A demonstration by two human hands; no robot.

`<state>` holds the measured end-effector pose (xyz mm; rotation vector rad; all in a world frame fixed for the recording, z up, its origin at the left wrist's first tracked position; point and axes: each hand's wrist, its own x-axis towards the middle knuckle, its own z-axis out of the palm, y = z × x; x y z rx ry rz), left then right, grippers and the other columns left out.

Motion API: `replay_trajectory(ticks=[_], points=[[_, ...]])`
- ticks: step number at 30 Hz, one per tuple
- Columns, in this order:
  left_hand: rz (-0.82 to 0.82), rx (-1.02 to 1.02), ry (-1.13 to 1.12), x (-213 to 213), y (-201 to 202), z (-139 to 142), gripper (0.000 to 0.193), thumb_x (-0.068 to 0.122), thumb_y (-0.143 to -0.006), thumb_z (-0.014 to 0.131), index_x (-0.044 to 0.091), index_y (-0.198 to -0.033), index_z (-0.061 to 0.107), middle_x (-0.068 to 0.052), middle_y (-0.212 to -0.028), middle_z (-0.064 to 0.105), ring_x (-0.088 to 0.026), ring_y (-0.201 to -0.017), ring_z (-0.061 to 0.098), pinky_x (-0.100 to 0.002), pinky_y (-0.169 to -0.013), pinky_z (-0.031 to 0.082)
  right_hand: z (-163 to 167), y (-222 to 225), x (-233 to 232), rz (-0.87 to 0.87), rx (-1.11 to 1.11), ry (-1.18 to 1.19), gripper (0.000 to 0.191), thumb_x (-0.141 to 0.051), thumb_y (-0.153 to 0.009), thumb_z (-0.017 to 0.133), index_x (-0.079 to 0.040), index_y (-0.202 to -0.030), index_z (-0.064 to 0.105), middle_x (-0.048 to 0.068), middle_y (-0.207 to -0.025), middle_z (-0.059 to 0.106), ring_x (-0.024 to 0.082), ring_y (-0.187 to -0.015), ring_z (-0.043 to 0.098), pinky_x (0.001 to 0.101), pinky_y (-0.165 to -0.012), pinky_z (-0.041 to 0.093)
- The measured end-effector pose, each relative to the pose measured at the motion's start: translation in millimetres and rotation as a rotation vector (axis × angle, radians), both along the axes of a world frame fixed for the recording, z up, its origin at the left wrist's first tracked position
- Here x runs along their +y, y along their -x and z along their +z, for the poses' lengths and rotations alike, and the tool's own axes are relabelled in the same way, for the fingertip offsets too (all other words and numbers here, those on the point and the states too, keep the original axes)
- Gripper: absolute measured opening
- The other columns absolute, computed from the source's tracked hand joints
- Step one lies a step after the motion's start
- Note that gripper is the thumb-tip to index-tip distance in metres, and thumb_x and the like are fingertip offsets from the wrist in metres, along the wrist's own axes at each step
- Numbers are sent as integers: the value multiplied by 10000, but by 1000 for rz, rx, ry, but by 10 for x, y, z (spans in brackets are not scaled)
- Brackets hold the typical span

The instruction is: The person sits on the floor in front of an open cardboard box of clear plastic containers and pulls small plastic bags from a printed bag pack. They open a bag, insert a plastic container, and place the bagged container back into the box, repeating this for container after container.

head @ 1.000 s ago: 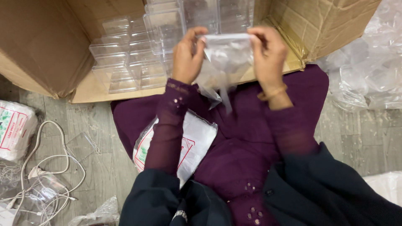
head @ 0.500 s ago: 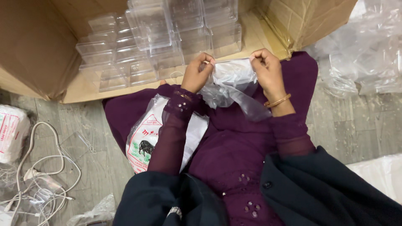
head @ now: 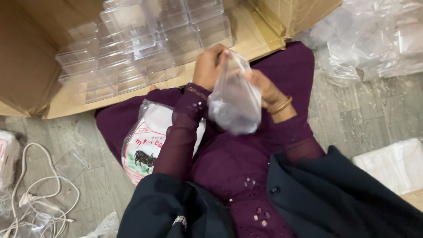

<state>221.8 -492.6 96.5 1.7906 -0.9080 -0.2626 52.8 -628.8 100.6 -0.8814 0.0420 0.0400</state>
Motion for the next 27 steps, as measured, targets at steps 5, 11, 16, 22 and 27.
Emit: replay_trajectory(ticks=[5, 11, 16, 22, 27], points=[[-71, 79, 25, -228, 217, 199, 238, 274, -991, 664, 41, -943, 688, -99, -785, 700, -215, -648, 630, -340, -627, 498, 178, 400, -132, -162, 12, 287, 486, -359, -1097, 612, 71, -1321, 640, 130, -1210, 711, 200, -1098, 680, 330, -990, 551], [-277, 742, 208, -97, 207, 134, 218, 241, -991, 676, 90, -1147, 652, 64, -881, 622, -38, -740, 543, -216, -623, 435, -406, 1106, -1488, -1103, 4, 55, 470, -364, -1069, 573, -10, -1377, 603, 95, -1359, 663, 239, -1266, 651, 406, -1124, 573], [-316, 622, 196, 53, 161, 89, 228, 207, -1031, 658, 46, -1185, 712, 64, -854, 619, -30, -751, 540, -208, -680, 447, -982, 1513, -2289, -1717, 270, 34, 538, -405, -954, 550, 1, -1299, 627, 142, -1221, 677, 266, -953, 638, 404, -719, 466], [-287, 621, 235, 69, 180, 201, 261, 215, -1067, 620, 21, -1178, 754, 51, -830, 649, -35, -758, 568, -211, -710, 479, -862, 1053, -2600, -1390, 220, 21, 498, -290, -988, 651, -70, -1401, 479, 125, -1367, 552, 278, -1167, 568, 436, -958, 504], [-229, 555, 262, 79, 186, 332, 324, 252, -1080, 597, -6, -1206, 749, 6, -911, 736, -47, -828, 639, -213, -778, 514, -124, 480, -1912, -1339, 89, 584, 493, -179, -1007, 668, -135, -1438, 433, 78, -1477, 506, 262, -1347, 543, 377, -1092, 491]])
